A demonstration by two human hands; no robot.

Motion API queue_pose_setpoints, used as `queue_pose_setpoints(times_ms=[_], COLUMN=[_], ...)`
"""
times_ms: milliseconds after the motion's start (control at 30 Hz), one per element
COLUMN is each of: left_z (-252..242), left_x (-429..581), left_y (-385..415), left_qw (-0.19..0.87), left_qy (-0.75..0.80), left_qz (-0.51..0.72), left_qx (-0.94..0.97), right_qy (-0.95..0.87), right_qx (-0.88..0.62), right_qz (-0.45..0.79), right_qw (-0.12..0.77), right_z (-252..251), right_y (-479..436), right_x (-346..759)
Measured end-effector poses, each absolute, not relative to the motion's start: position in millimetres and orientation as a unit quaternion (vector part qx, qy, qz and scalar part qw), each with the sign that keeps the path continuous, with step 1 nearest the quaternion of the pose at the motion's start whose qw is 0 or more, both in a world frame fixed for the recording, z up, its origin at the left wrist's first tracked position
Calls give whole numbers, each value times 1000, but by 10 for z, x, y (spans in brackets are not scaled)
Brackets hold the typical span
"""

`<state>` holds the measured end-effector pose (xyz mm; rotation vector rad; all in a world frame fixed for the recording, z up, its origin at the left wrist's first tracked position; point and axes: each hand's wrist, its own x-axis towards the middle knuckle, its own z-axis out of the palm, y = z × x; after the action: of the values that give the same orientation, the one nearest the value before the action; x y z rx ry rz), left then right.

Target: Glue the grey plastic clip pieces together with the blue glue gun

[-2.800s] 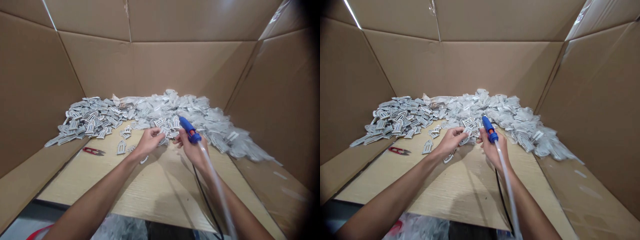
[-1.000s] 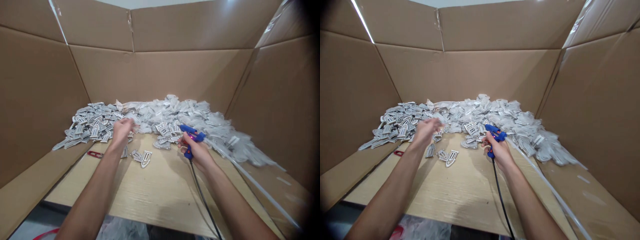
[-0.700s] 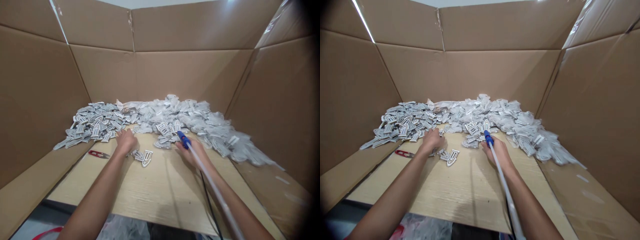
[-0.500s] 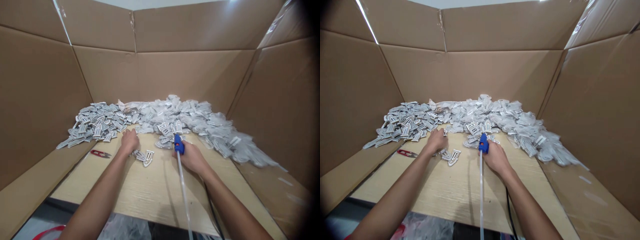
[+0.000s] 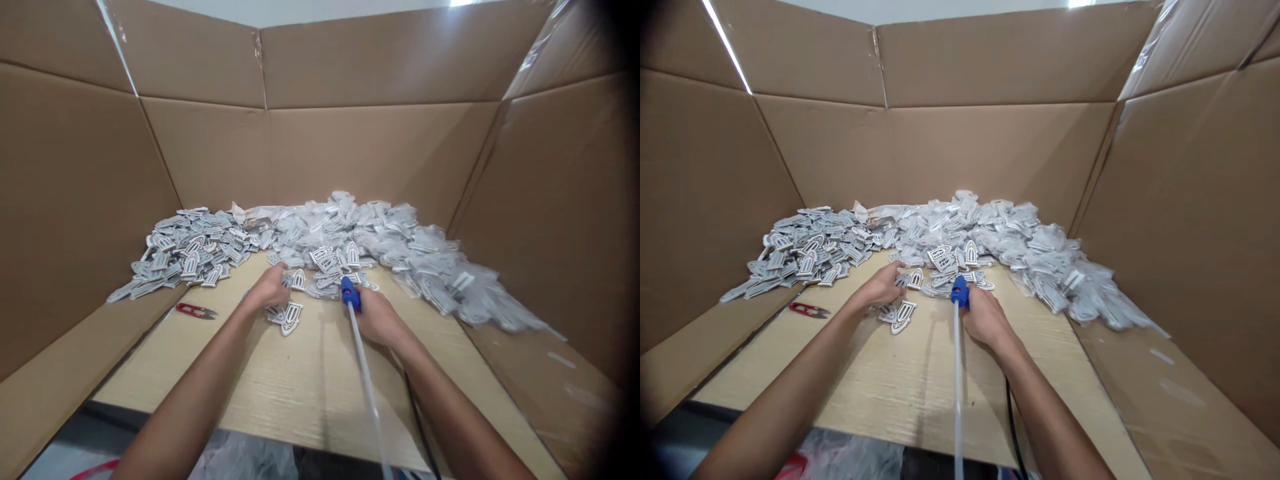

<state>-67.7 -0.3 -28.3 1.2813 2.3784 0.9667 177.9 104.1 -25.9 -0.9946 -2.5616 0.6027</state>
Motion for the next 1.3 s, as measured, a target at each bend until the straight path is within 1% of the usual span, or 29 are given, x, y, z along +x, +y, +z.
queue_pose_setpoints(times_ms=[100,167,233,267,300,367,433,467,533,767,967,1033,1167,1300], left_z=[-275,-234,-168,-132,-99,-50,-36,-43,-77,-234,-264,-271,-289,-264], left_x=[-691,-667,-599,-546,-480,-321,-151,-74,46,139,141,140,145,187], left_y=[27,52,70,76,78,80,83,87,99,158,162,160,159,141], left_qw=[118,96,94,113,151,274,385,420,450,398,383,369,351,380], left_qy=[844,845,812,778,731,623,535,507,484,503,512,524,527,513], left_qz=[344,363,434,486,541,620,646,648,647,621,624,616,613,615], left_qx=[394,380,379,381,388,391,385,384,380,451,449,458,473,464], right_qy=[-896,-881,-849,-828,-807,-768,-740,-732,-728,-724,-663,-674,-728,-748], right_qx=[-309,-310,-326,-327,-323,-306,-292,-288,-279,-282,-326,-326,-344,-309], right_qz=[262,293,335,366,401,465,508,519,532,549,567,552,471,427], right_qw=[183,206,247,270,290,318,332,334,330,309,364,368,361,404], right_z=[-250,-230,-202,-188,-175,-158,-157,-161,-170,-136,-177,-195,-148,-55], right_y=[1112,1139,1134,1120,1101,1058,1026,1018,1011,957,1011,1054,1065,981], right_x=[1842,1854,1841,1827,1812,1780,1755,1746,1738,1725,1723,1736,1780,1804])
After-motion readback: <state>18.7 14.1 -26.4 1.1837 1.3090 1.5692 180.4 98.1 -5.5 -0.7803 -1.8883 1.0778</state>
